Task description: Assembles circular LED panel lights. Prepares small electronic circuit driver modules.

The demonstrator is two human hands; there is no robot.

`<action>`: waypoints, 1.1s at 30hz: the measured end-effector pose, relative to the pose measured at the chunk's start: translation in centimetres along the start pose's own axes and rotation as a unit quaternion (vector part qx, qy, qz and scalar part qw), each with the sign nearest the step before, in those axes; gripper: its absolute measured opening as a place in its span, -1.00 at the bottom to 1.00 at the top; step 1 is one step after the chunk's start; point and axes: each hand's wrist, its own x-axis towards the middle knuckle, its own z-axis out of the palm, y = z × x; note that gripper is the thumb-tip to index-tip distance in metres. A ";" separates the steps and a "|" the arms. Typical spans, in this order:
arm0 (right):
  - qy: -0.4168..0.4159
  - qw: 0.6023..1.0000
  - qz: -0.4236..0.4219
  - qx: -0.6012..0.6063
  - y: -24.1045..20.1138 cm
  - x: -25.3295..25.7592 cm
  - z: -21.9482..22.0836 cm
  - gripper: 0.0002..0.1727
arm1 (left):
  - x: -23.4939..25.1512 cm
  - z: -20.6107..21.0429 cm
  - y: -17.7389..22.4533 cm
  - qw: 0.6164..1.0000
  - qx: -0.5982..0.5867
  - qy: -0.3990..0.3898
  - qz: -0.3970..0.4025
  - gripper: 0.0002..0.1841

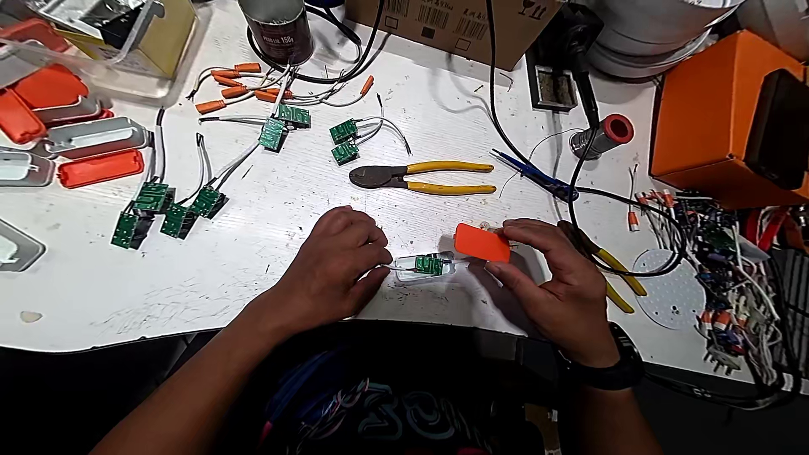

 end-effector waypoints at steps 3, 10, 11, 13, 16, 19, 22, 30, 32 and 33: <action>-0.033 0.999 -0.015 0.002 0.0 0.0 0.5 -0.62 | 0.1 0.0 0.0 1.000 0.002 -0.005 0.002 -0.77; -0.130 0.986 -0.095 -0.049 -0.4 0.8 1.9 -0.70 | 0.1 -0.1 -0.1 1.000 -0.005 -0.004 0.009 -0.78; -0.141 0.982 -0.108 -0.058 -0.4 1.0 2.0 -0.70 | 0.2 -0.1 -0.2 1.000 -0.008 -0.003 0.010 -0.79; -0.160 0.977 -0.122 -0.068 -0.3 1.3 2.1 -0.70 | 0.2 -0.2 -0.2 1.000 -0.012 0.000 0.012 -0.79; -0.181 0.971 -0.127 -0.088 -0.4 1.6 2.0 -0.70 | 0.2 0.0 -0.3 1.000 -0.012 0.013 0.019 -0.79; -0.180 0.970 -0.127 -0.105 -0.4 1.7 2.1 -0.70 | 0.3 0.1 -0.2 1.000 -0.009 0.014 0.021 -0.79; -0.181 0.969 -0.127 -0.114 -0.5 1.8 2.1 -0.70 | 0.4 0.1 -0.2 1.000 -0.007 0.014 0.019 -0.79; -0.198 0.962 -0.137 -0.132 -0.8 2.2 2.1 -0.71 | 0.6 0.3 0.0 1.000 0.006 0.017 0.026 -0.78; -0.207 0.958 -0.140 -0.138 -0.9 2.3 2.1 -0.71 | 0.6 0.4 0.0 0.999 0.010 0.017 0.025 -0.77; -0.213 0.957 -0.140 -0.141 -0.9 2.4 2.1 -0.71 | 0.6 0.5 0.0 0.999 0.011 0.016 0.025 -0.77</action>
